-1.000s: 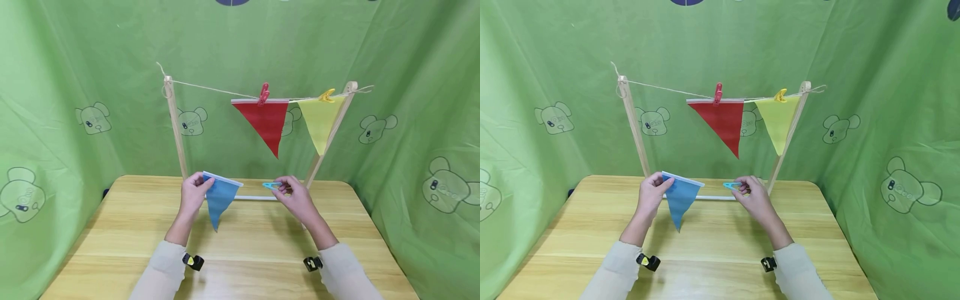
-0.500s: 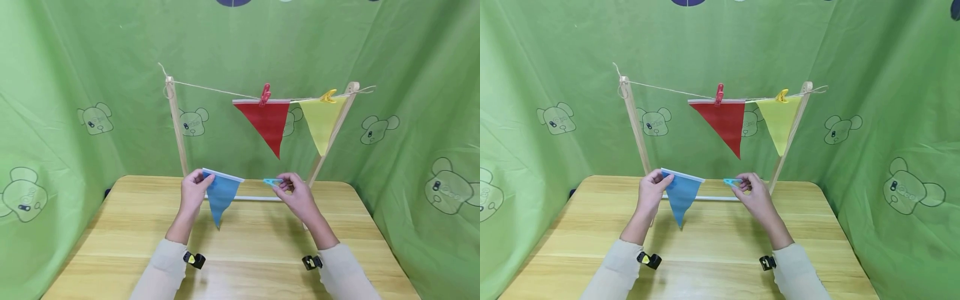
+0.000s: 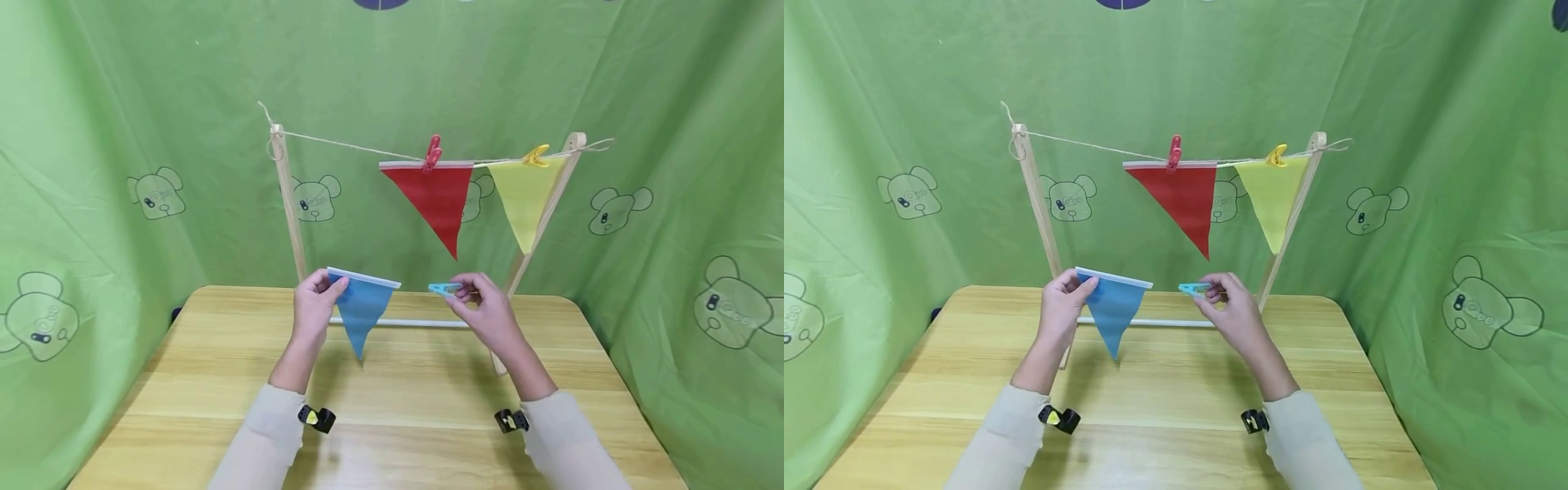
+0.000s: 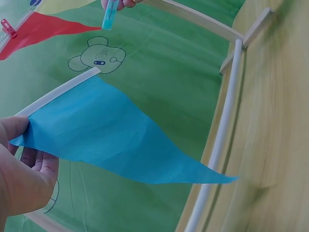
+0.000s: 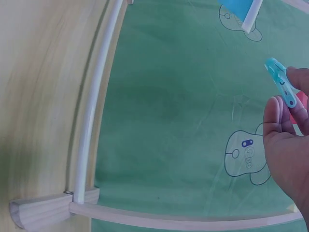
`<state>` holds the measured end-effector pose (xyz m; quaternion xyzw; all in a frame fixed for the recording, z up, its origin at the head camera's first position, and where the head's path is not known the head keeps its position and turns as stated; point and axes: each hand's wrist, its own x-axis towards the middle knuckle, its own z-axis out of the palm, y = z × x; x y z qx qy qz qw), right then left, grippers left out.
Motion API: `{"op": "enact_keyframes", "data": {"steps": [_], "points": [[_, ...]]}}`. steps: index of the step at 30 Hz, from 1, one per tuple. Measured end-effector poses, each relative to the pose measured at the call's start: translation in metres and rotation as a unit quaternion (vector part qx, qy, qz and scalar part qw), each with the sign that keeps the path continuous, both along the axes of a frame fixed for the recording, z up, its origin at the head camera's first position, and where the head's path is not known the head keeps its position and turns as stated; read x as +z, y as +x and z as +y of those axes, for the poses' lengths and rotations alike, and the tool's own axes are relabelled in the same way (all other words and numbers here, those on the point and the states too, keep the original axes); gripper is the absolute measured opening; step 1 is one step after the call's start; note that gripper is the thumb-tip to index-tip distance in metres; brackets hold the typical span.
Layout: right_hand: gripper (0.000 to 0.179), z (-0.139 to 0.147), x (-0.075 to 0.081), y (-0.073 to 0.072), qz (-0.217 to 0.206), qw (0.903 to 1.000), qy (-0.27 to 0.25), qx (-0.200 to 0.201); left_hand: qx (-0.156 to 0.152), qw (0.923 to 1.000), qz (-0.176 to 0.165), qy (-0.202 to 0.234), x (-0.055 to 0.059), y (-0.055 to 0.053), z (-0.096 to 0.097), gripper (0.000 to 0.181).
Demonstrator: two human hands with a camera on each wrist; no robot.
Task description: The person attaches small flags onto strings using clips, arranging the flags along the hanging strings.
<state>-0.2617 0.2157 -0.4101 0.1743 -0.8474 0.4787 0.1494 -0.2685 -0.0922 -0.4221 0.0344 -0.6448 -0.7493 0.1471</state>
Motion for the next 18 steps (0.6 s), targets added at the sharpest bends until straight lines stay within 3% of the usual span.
{"op": "enact_keyframes", "data": {"steps": [18], "points": [[0.034,-0.003,0.023,-0.004,0.002,0.9998,0.021,-0.002,0.003,0.9997,0.019,0.014,0.018,-0.006,-0.006,0.011]]}}
